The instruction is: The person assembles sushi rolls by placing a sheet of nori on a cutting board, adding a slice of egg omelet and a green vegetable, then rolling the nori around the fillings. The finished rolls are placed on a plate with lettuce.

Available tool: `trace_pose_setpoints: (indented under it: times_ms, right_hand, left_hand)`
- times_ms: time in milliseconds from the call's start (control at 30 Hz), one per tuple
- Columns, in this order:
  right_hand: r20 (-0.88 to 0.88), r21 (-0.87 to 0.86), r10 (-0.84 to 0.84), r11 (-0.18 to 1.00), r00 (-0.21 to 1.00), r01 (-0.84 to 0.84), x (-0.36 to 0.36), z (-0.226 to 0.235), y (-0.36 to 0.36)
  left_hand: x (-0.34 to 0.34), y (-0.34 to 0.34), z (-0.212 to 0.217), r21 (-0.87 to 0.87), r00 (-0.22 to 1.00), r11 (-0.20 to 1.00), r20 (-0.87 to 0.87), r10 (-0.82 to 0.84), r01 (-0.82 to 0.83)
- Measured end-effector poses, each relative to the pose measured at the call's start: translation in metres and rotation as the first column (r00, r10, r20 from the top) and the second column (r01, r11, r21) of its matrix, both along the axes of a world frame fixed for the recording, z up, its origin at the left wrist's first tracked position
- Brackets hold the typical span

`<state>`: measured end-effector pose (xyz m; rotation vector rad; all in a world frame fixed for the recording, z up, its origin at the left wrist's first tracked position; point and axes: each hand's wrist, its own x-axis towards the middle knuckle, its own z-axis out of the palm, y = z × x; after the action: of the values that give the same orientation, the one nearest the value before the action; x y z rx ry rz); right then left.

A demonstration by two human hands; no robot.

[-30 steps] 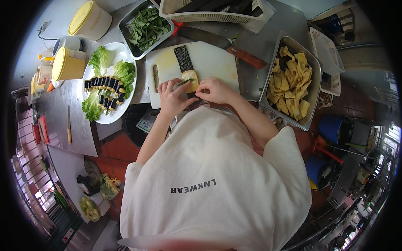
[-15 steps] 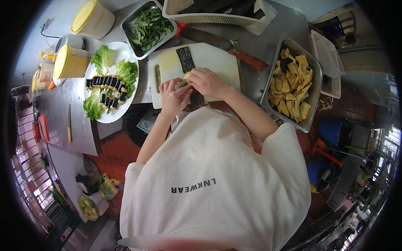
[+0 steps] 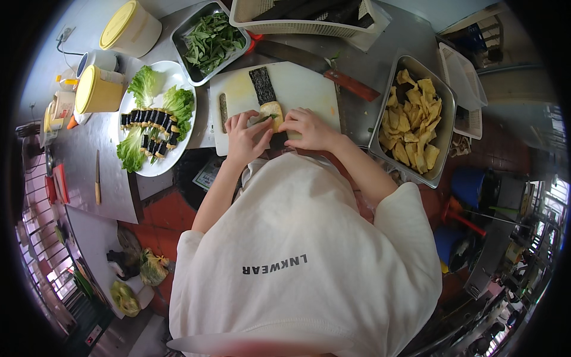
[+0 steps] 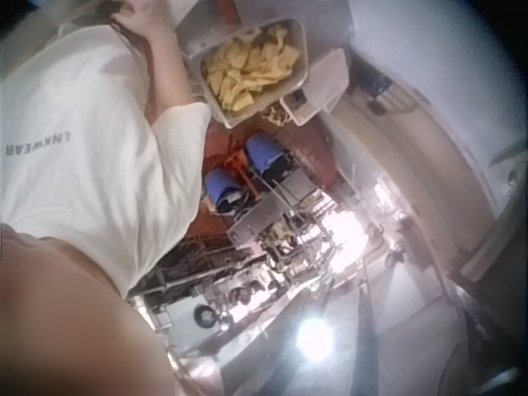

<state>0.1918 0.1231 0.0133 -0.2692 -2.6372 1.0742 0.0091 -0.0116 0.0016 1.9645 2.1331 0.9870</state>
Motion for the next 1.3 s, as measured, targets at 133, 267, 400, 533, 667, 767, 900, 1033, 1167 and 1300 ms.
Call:
trace_pose_setpoints:
  times_ms: [133, 267, 400, 533, 667, 767, 900, 1033, 1167, 1300]
  right_hand:
    - [-0.025, -0.014, 0.017, 1.0, 1.0, -0.018, -0.001, -0.004, 0.002]
    - [-0.021, -0.045, 0.014, 0.999, 1.0, -0.015, -0.001, -0.004, 0.004]
    - [-0.013, -0.059, 0.023, 0.998, 1.0, -0.023, -0.002, -0.004, 0.005]
    - [-0.032, -0.074, 0.035, 0.997, 0.999, -0.037, 0.0, -0.004, 0.006]
    - [-0.034, -0.085, 0.04, 0.995, 0.999, -0.042, -0.001, -0.003, 0.007]
    - [-0.057, -0.065, 0.048, 0.997, 0.997, -0.052, -0.002, -0.005, 0.007]
    - [-0.106, -0.054, -0.072, 0.996, 0.992, 0.067, -0.006, -0.011, 0.001]
    - [-0.172, -0.085, -0.161, 0.985, 0.972, 0.148, -0.017, -0.012, -0.005]
    - [-0.155, -0.112, -0.246, 0.967, 0.957, 0.23, -0.023, -0.018, -0.005]
    - [-0.2, -0.105, -0.259, 0.965, 0.945, 0.242, -0.023, -0.009, -0.009]
  left_hand:
    - [-0.004, -0.002, 0.009, -0.039, 0.997, 0.996, 0.023, -0.074, 0.075]
    - [-0.006, -0.004, 0.014, -0.074, 0.994, 0.991, 0.002, -0.111, 0.111]
    - [-0.006, -0.005, 0.005, -0.086, 0.996, 0.993, -0.029, -0.089, 0.086]
    - [-0.006, -0.004, 0.005, -0.08, 0.996, 0.994, -0.039, -0.08, 0.076]
    - [-0.006, -0.003, 0.002, -0.072, 0.996, 0.995, -0.042, -0.077, 0.074]
    - [-0.005, -0.003, 0.002, -0.067, 0.997, 0.995, -0.042, -0.072, 0.069]
    - [-0.005, -0.003, 0.011, -0.065, 0.996, 0.994, -0.013, -0.087, 0.086]
    - [-0.002, -0.001, 0.007, -0.027, 0.999, 0.999, -0.002, -0.043, 0.043]
    - [-0.001, 0.004, 0.005, -0.02, 1.0, 1.0, 0.004, 0.008, -0.007]
    - [-0.003, 0.008, 0.001, 0.007, 0.999, 1.0, 0.04, 0.022, -0.022]
